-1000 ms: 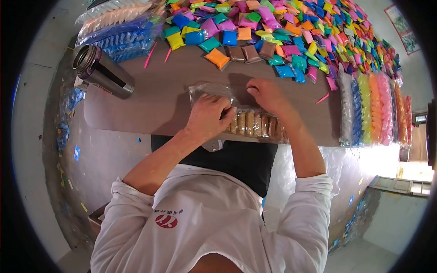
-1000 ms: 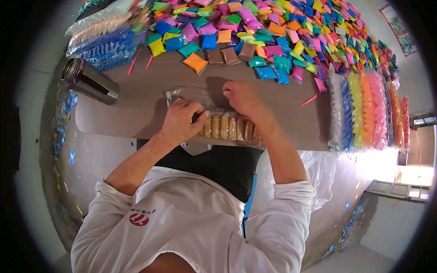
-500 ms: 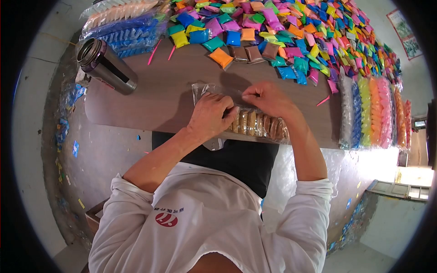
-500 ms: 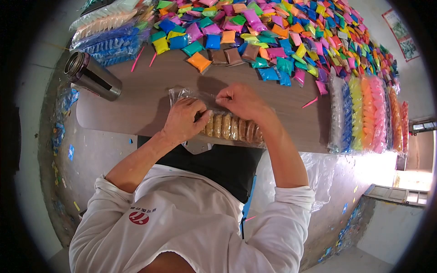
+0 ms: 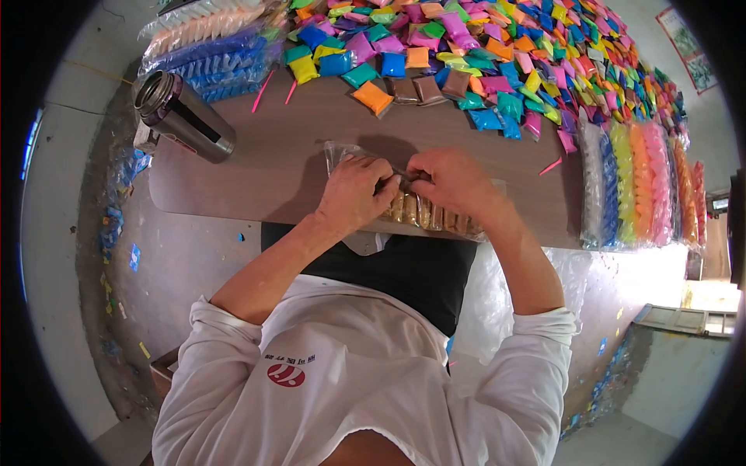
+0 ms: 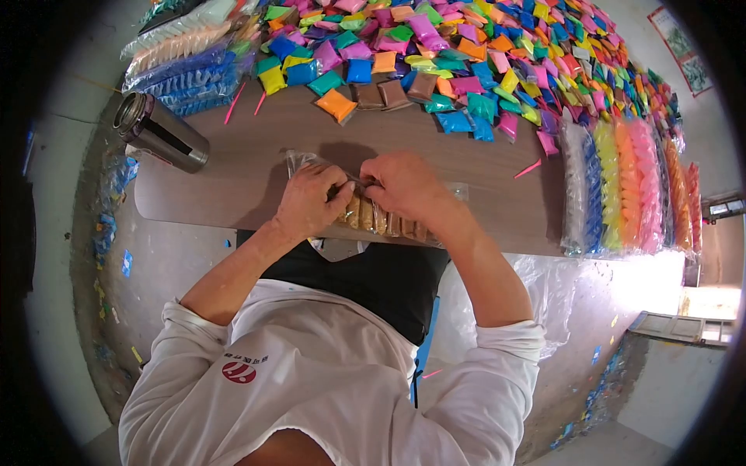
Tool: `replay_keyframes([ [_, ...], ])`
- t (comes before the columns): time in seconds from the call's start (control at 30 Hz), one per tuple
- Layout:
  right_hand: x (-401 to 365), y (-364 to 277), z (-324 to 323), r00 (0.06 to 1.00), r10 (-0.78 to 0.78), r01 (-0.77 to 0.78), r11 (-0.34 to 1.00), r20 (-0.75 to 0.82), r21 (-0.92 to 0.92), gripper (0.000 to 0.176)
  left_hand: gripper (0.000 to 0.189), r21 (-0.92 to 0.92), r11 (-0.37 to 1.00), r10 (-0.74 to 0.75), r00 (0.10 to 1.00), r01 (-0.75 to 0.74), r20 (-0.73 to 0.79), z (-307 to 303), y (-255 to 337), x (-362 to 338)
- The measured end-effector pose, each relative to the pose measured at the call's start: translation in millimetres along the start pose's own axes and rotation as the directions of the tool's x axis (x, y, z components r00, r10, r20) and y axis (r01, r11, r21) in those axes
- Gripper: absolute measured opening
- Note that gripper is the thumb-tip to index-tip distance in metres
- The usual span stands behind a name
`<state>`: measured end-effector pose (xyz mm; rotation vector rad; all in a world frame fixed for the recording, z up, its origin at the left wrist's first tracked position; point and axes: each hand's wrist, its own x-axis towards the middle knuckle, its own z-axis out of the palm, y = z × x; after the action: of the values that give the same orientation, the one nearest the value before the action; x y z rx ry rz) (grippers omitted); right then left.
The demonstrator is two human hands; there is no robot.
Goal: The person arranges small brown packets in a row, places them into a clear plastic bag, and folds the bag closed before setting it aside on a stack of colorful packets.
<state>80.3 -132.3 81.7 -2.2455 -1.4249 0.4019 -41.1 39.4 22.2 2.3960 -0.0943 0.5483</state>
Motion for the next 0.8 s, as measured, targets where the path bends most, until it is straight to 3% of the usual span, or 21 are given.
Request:
replay_keyframes([
  [0.1, -4.7, 3.5, 9.2, 0.986, -0.131, 0.125, 0.990, -0.103, -0.066, 0.014, 0.016, -0.062, 0.998, -0.004, 1.000, 0.004, 0.010, -4.8, 0.3, 1.8],
  [0.3, -10.2, 5.6, 19.1, 0.969, -0.163, 0.142, 0.983, -0.184, -0.120, 0.015, 0.022, -0.137, 0.953, -0.254, 0.958, 0.271, 0.134, -35.9, 5.2, 3.8],
  [0.4, -10.1, 11.0, 24.2, 0.964, -0.157, 0.134, 0.984, -0.213, -0.120, 0.013, 0.023, -0.054, 0.985, -0.166, 0.986, 0.164, -0.031, -41.9, -10.3, 3.9],
  [0.5, -13.7, 10.7, 25.2, 0.960, -0.169, 0.138, 0.979, -0.223, -0.148, 0.010, 0.029, -0.020, 0.975, -0.224, 0.962, 0.223, -0.155, -54.0, -29.0, 1.9],
  [0.6, -17.0, 9.9, 29.1, 0.940, -0.219, 0.171, 0.966, -0.260, -0.195, 0.010, 0.041, -0.008, 0.896, -0.444, 0.896, 0.444, -0.027, -69.7, -45.6, -6.7],
  [0.7, -18.9, 7.0, 32.4, 0.928, -0.269, 0.185, 0.933, -0.256, -0.309, 0.012, 0.057, -0.241, 0.861, -0.461, 0.887, 0.447, -0.003, -62.5, -61.1, -18.4],
  [0.8, -20.8, 6.0, 33.9, 0.924, -0.309, 0.204, 0.896, -0.225, -0.395, 0.016, 0.066, -0.321, 0.807, -0.522, 0.853, 0.495, 0.004, -65.5, -52.3, -17.6],
])
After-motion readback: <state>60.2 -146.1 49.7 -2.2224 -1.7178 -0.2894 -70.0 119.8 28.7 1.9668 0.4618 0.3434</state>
